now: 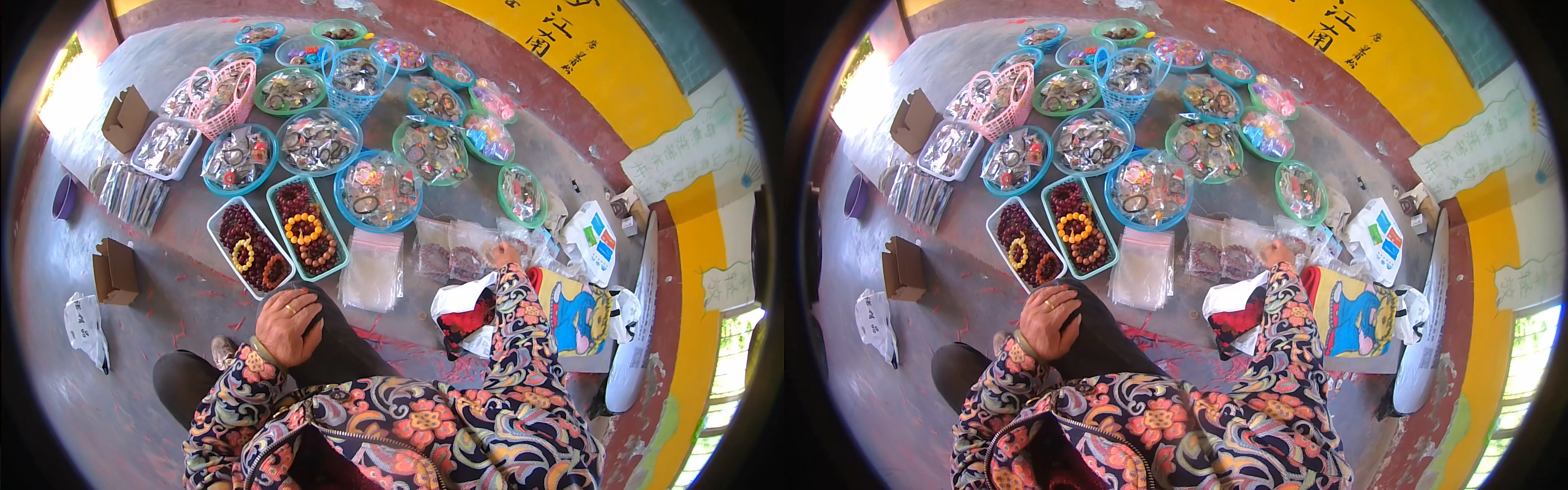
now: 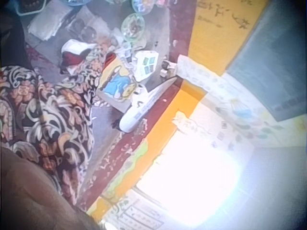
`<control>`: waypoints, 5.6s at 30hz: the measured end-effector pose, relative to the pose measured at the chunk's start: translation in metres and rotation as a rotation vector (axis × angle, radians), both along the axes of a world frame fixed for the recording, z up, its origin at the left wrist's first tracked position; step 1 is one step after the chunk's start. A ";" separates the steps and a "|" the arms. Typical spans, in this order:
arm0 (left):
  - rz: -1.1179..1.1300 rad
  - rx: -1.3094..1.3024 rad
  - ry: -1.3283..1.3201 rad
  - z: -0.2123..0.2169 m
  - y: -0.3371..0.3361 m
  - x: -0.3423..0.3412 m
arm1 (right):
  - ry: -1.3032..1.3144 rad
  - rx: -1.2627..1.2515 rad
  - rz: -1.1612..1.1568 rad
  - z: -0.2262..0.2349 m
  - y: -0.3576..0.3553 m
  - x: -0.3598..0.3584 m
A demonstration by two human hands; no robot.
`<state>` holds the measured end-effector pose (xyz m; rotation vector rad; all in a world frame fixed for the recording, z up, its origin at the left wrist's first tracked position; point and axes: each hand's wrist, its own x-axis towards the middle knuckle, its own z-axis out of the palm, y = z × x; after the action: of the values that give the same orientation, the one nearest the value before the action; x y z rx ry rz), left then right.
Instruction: The person sits on the ground and packs beaded bracelets into small plastic bags. They pick up bracelets from rectangular trays, place them into bags, and set the filled bags aside.
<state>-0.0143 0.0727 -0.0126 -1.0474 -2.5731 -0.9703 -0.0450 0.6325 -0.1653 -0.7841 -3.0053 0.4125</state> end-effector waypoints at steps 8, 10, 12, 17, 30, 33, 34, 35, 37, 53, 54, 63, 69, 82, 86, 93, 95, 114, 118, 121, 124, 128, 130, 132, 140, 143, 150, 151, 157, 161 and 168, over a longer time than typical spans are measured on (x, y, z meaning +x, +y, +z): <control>0.002 0.047 0.023 -0.004 -0.011 0.007 | 0.484 -0.435 0.098 0.067 -0.079 -0.013; -0.009 0.064 0.026 -0.005 -0.013 0.007 | 0.502 -0.688 0.186 0.073 -0.095 -0.017; -0.012 0.079 0.021 -0.008 -0.016 0.007 | 0.467 -0.876 0.272 0.087 -0.125 -0.020; 0.011 0.270 -0.078 -0.019 -0.028 0.008 | 0.379 -1.269 0.283 0.138 -0.235 -0.011; -0.290 1.535 -1.376 -0.018 -0.060 0.007 | 0.116 -1.921 0.063 0.185 -0.405 0.011; -0.181 1.524 -1.417 -0.026 -0.063 0.004 | 0.190 -1.677 0.156 0.167 -0.401 0.001; -0.155 1.539 -1.399 -0.030 -0.064 0.004 | 0.201 -1.562 0.243 0.168 -0.400 0.003; -0.156 1.551 -1.397 -0.031 -0.064 0.004 | 0.210 -1.433 0.292 0.169 -0.400 0.003; -0.153 1.569 -1.395 -0.031 -0.064 0.004 | 0.227 -1.182 0.384 0.174 -0.401 0.004; -0.410 1.926 -1.445 -0.040 -0.060 0.006 | 0.497 -0.448 0.897 0.252 -0.457 -0.006; -0.430 1.925 -1.419 -0.036 -0.058 0.005 | 0.481 -0.454 0.911 0.255 -0.459 -0.006; -0.308 1.935 -1.424 -0.031 -0.064 0.006 | 0.411 -0.498 0.959 0.274 -0.466 -0.011; -0.280 1.873 -1.355 -0.034 -0.064 0.003 | 0.302 -0.467 0.994 0.285 -0.459 -0.017; -0.047 1.569 -1.337 -0.045 -0.076 -0.013 | -0.208 -0.893 0.636 0.252 -0.386 -0.051; -0.048 1.575 -1.325 -0.034 -0.077 -0.014 | -0.153 -1.208 0.388 0.216 -0.351 -0.049; 0.140 1.762 -1.262 -0.045 -0.088 -0.016 | 0.148 -1.807 -0.205 0.050 -0.277 -0.012; 0.148 1.765 -1.268 -0.042 -0.090 -0.016 | 0.228 -1.994 -0.404 -0.006 -0.270 0.007; 0.238 1.729 -1.304 -0.053 -0.085 -0.015 | 0.296 -1.888 -0.930 -0.123 -0.315 0.058; 0.220 1.738 -1.294 -0.054 -0.086 -0.014 | 0.277 -1.857 -0.994 -0.103 -0.330 0.052; 0.211 1.741 -1.291 -0.054 -0.086 -0.013 | 0.144 -1.906 -1.006 -0.097 -0.326 0.051; 0.194 1.738 -1.298 -0.055 -0.085 -0.015 | -0.041 -2.078 -0.969 -0.106 -0.308 0.055; 0.190 1.740 -1.288 -0.056 -0.086 -0.014 | -0.194 -2.090 -0.842 -0.098 -0.299 0.054; 0.207 1.727 -1.287 -0.053 -0.086 -0.014 | -0.179 -1.934 -0.790 -0.093 -0.296 0.055; 0.210 1.719 -1.291 -0.051 -0.085 -0.013 | -0.319 -2.019 -0.694 -0.093 -0.289 0.056; 0.222 1.722 -1.278 -0.056 -0.089 -0.010 | -0.672 -1.259 -0.422 -0.021 -0.295 0.058; 0.178 1.719 -1.278 -0.060 -0.087 -0.013 | -0.322 -0.739 -0.012 -0.019 -0.294 0.049; 0.186 1.700 -1.278 -0.054 -0.083 -0.014 | 0.088 -0.029 0.502 -0.042 -0.325 0.001; 0.192 1.699 -1.278 -0.053 -0.083 -0.014 | 0.043 -0.003 0.495 -0.044 -0.328 -0.008; 0.207 1.691 -1.281 -0.053 -0.083 -0.013 | 0.012 0.117 0.468 -0.058 -0.337 -0.033; 0.238 1.672 -1.290 -0.049 -0.082 -0.014 | -0.005 0.149 0.455 -0.069 -0.334 -0.039; 0.289 1.674 -1.298 -0.052 -0.081 -0.015 | -0.075 0.250 0.476 -0.083 -0.331 -0.046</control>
<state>-0.0292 -0.0078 -0.0646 0.6042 -0.9908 -3.2055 -0.0915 0.3018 -0.2482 -0.0639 -3.2034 -0.0001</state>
